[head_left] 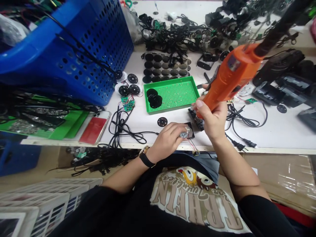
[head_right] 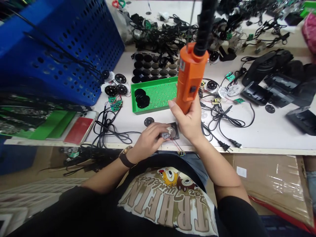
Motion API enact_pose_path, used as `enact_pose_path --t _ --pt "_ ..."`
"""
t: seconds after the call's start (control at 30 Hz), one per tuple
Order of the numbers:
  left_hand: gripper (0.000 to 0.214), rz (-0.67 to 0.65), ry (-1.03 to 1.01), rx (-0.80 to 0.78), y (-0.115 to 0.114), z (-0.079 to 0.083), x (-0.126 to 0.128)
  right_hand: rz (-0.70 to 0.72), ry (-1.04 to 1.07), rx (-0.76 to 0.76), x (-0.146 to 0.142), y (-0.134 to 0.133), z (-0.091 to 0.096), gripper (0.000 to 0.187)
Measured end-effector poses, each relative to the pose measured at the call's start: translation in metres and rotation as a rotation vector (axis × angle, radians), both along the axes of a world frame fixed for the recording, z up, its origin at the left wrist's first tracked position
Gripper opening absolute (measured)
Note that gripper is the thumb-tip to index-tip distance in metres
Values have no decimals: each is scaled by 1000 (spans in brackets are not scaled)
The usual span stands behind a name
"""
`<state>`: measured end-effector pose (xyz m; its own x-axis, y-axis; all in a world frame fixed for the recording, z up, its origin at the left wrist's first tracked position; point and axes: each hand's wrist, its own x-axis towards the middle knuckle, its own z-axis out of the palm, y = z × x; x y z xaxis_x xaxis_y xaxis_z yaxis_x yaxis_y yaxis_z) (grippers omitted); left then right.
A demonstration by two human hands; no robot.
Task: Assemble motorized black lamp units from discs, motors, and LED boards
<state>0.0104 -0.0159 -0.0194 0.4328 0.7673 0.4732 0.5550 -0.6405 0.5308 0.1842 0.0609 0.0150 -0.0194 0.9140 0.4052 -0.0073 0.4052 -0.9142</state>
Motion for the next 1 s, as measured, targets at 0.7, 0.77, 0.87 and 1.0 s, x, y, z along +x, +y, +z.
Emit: enact_pose_path --t 0.7,0.77,0.87,1.0 --pt "41 -127 -437 -57 -36 -42 -2 -90 -372 -71 32 -141 -23 64" --pt "52 -142 -560 -127 -41 -35 4 -123 -381 -54 27 -141 -24 61" --pt "58 -201 -711 -170 -43 -27 8 -136 -370 -74 24 -139 -26 56" --pt "57 -201 -832 -246 -43 -23 11 -122 -335 -124 23 -137 -28 57"
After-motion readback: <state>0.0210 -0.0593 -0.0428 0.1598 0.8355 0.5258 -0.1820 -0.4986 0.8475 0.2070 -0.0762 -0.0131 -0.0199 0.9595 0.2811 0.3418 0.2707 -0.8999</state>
